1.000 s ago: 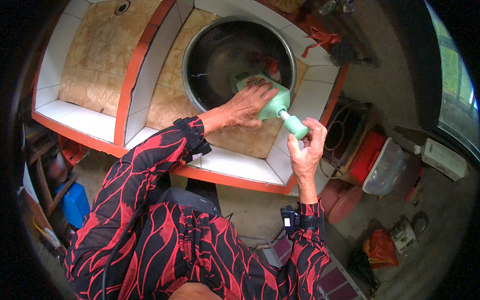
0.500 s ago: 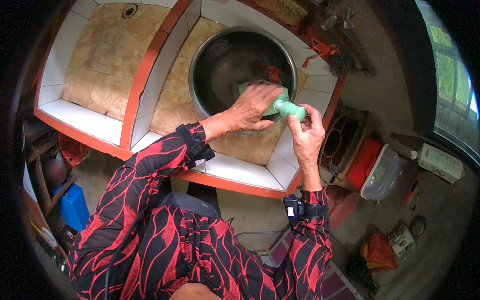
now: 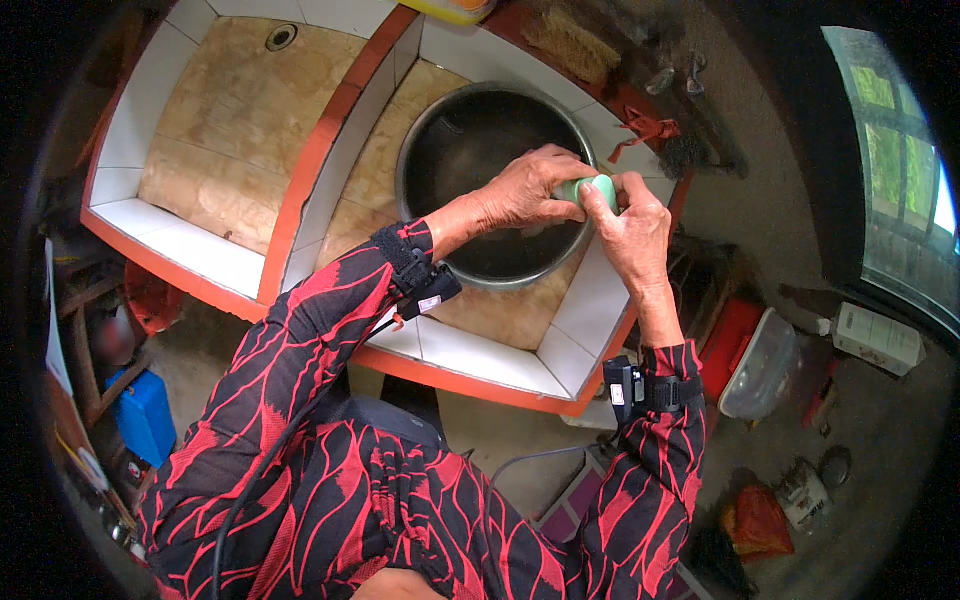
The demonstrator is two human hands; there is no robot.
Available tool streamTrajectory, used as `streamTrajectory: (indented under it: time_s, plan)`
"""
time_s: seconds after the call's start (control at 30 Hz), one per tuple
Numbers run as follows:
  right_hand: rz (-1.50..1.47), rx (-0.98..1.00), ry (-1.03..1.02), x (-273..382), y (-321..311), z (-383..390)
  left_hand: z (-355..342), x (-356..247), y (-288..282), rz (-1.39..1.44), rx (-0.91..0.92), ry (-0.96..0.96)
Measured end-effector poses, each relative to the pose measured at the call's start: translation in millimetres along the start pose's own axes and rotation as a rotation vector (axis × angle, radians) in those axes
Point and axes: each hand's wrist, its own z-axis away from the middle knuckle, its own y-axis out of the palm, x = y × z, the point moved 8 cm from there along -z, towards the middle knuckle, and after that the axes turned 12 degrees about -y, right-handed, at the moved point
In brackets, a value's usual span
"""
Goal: The person washes a pump dispenser in a basin of water, rinses the tube, reassembles the pump components, and uses a knife to scrape or clean a green part of the dispenser assembly.
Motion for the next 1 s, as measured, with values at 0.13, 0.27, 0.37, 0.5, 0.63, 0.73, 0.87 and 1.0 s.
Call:
streamTrajectory:
  time_s: [0.13,0.27,0.37,0.5,0.63,0.73,0.87,1.0]
  plan:
    - [0.053,0.007,-0.011,13.3,-8.3,-10.7,-9.7,-4.9,-12.0,0.027,0.033,-0.014]
    - [0.082,-0.014,-0.071,23.4,-23.3,-21.0,-23.6,-15.3,-21.2,0.057,0.102,-0.080]
    - [0.043,-0.231,-0.182,34.9,-50.1,-25.3,-23.1,-21.8,-27.5,0.134,0.117,-0.150]
    - [-0.124,-0.331,-0.086,8.9,-65.3,-11.7,-21.7,-32.9,-42.3,0.283,0.055,-0.154]
    - [-0.487,-0.255,0.120,-57.1,-25.0,25.4,-25.0,-33.7,-40.9,0.366,0.028,-0.169]
    - [-0.643,-0.250,0.251,-76.6,-5.4,49.6,-26.5,-32.0,-37.5,0.403,0.088,-0.285]
    - [-0.702,-0.309,0.248,-74.7,-0.9,55.0,-23.2,-39.7,-39.5,0.241,0.023,-0.202]
    - [-0.533,-0.305,0.034,-28.6,-32.9,40.5,-19.1,-41.9,-28.3,0.233,0.018,-0.196]
